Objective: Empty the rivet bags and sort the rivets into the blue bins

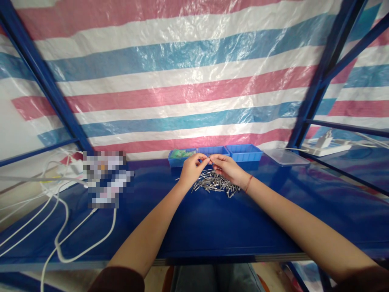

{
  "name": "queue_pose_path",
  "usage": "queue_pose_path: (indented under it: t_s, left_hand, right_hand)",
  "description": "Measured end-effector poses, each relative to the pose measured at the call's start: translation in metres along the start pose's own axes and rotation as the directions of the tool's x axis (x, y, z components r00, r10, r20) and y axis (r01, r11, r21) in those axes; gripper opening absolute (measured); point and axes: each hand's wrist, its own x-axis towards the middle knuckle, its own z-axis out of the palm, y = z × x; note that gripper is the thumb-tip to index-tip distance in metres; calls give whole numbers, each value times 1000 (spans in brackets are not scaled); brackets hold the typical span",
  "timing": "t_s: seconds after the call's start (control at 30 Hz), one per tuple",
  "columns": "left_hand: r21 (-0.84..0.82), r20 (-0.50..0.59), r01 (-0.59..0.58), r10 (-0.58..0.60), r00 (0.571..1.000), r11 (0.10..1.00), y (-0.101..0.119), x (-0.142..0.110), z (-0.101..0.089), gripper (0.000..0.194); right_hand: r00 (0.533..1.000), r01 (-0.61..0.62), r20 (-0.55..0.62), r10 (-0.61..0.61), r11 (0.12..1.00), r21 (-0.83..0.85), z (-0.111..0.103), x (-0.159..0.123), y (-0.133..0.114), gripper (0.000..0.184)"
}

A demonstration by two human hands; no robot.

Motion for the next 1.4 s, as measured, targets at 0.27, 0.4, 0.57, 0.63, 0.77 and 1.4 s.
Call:
queue_pose_path:
  t_s: [0.27, 0.4, 0.57, 0.63, 0.77, 1.4]
  left_hand:
    - [-12, -41, -60, 60, 997, 998, 4, -1, 2, 12]
    - [-35, -37, -64, 62, 997, 997, 4, -2, 2, 12]
    - [-105, -54, 29, -34, 998, 994, -1, 0, 4, 13]
    - [-186, -49, 72, -82, 995, 980, -4, 2, 4, 13]
    - [-353, 56, 160, -150, 987, 922, -9, 3, 4, 19]
    - [411, 372, -92, -75, 925, 907, -44, -6, -19, 23]
  right_hand:
    - [996, -83, 28, 81, 993, 88, 6, -4, -3, 29]
    - [1000, -13, 17, 12, 996, 92, 8, -5, -5, 31]
    - [995, 70, -72, -70, 998, 5, 12, -8, -7, 37]
    - [989, 116, -81, -121, 991, -69, 13, -8, -8, 38]
    - [948, 296, -23, -318, 906, -301, 13, -8, -11, 32]
    - [827, 5, -82, -556, 154, -988, -38, 83, -7, 28]
